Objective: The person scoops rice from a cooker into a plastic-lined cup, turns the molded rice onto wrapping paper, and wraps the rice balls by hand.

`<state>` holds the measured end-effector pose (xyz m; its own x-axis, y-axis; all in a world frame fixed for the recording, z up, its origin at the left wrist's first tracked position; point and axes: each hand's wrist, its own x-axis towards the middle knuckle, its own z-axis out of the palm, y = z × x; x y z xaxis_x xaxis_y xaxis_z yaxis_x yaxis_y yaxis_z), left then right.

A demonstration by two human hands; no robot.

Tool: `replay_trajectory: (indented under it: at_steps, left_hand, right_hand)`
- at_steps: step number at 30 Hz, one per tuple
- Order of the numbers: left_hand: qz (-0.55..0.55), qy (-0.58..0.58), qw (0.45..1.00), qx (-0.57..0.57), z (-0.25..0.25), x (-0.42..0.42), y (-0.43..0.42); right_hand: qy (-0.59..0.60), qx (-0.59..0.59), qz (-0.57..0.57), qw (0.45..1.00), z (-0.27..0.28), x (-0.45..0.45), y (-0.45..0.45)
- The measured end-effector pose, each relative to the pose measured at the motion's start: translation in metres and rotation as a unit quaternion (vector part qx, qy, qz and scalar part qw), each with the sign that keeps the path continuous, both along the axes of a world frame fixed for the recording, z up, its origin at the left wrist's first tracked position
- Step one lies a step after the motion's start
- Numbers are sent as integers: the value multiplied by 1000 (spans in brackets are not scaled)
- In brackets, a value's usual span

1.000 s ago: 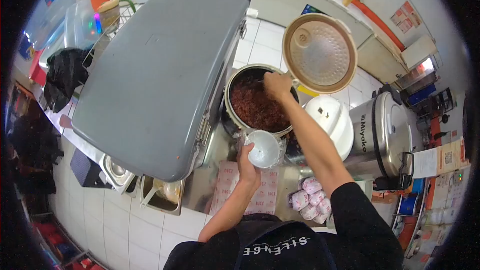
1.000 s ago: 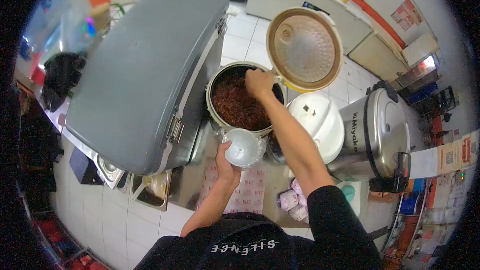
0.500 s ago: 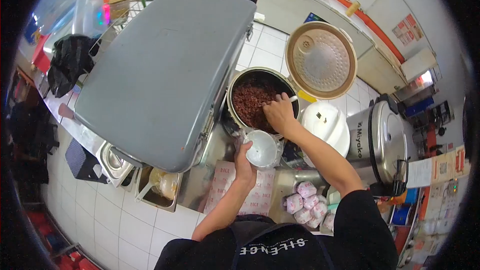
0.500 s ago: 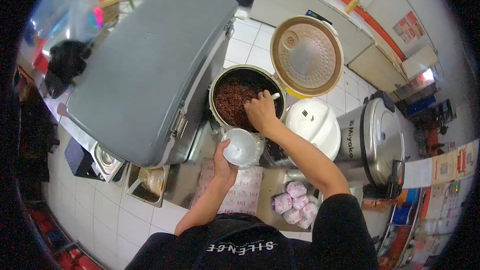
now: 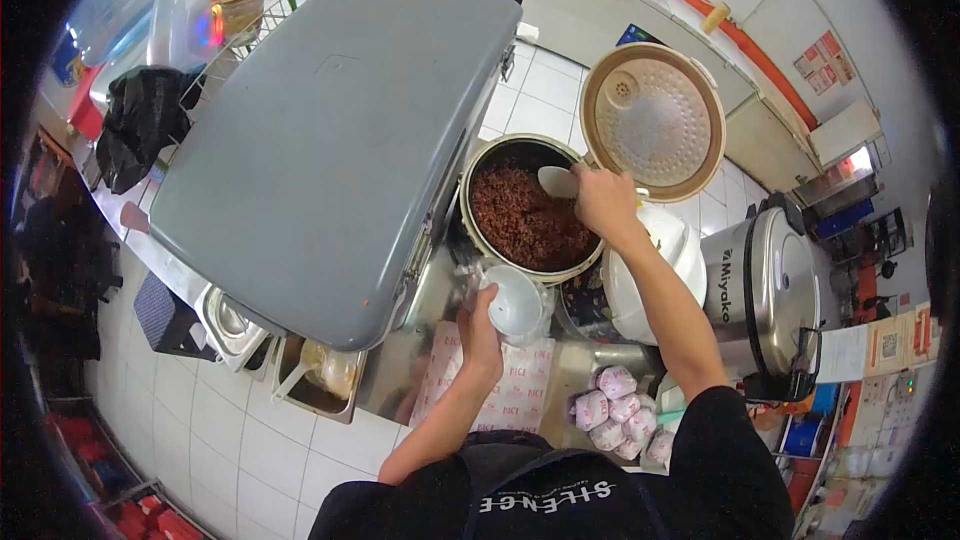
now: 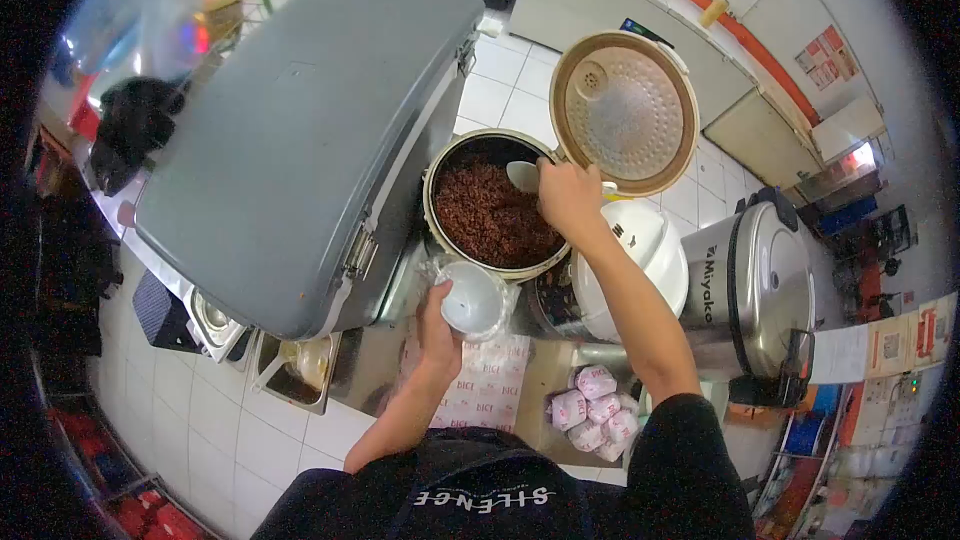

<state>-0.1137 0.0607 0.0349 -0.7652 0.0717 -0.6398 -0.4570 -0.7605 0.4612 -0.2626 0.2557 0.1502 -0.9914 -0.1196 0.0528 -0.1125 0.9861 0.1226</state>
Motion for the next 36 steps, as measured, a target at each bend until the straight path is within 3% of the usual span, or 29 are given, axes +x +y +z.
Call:
replay_trajectory:
  at_steps: [3,5,11,15,17,21,24,28,36]
  left_hand:
    - [-12,46,998,-37,13,-6,-1]
    - [-9,70,997,-27,24,-14,-1]
    - [5,43,999,-11,31,-16,-1]
    - [6,50,999,-7,40,-14,-2]
    - [6,61,998,-20,44,-17,2]
    - [14,73,996,-41,42,-17,0]
    - [65,87,993,-50,50,-18,-9]
    - [102,115,982,-108,49,-30,-16]
    - [78,169,949,-254,91,-85,29]
  right_hand:
    - [-68,-62,-47,995,-50,-3,16]
    - [-98,-101,-58,988,-54,-9,13]
    - [-199,-137,-95,966,-37,2,-14]
    - [-237,-263,-67,933,-43,-5,-8]
    - [-231,-254,-61,937,-61,-13,2]
    - [-264,-277,-61,922,-24,-8,-12]
    - [-315,-375,-80,868,-30,-20,0]
    - [-313,-437,-96,838,-31,-30,16]
    - [-156,-469,-103,863,34,-15,43]
